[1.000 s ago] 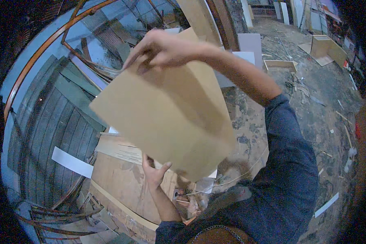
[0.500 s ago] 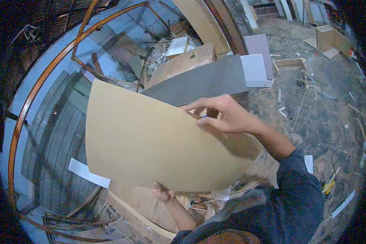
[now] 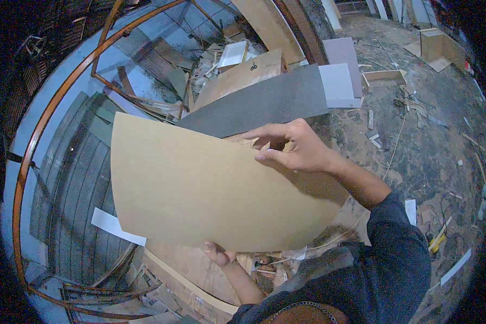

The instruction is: The person lifts, turns, and positions laminate sheets and wooden boards on a workbench, then measures the boards using a tape measure.

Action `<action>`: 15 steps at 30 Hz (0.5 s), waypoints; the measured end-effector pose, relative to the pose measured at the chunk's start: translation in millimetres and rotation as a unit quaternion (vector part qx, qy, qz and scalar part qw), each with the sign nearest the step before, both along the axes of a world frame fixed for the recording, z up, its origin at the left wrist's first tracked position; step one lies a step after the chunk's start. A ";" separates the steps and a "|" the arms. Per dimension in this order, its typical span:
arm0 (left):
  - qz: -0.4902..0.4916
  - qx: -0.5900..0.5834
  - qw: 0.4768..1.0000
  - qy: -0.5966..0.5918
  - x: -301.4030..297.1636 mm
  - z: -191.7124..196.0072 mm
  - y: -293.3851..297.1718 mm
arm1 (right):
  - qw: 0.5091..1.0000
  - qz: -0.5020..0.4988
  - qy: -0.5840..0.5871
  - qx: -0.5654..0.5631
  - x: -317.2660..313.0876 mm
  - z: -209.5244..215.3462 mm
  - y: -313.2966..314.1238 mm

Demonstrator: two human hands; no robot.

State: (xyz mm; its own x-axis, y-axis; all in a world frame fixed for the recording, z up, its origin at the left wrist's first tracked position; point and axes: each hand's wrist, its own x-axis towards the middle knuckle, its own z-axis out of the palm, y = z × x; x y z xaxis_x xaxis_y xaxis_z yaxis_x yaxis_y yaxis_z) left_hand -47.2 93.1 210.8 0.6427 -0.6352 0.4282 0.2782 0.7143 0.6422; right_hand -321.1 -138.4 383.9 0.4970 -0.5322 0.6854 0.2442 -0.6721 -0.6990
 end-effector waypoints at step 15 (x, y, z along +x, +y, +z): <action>0.045 -0.073 0.985 0.148 11.9 43.0 -0.3 | 0.983 -0.103 -0.047 0.148 -66.1 -111.7 -75.0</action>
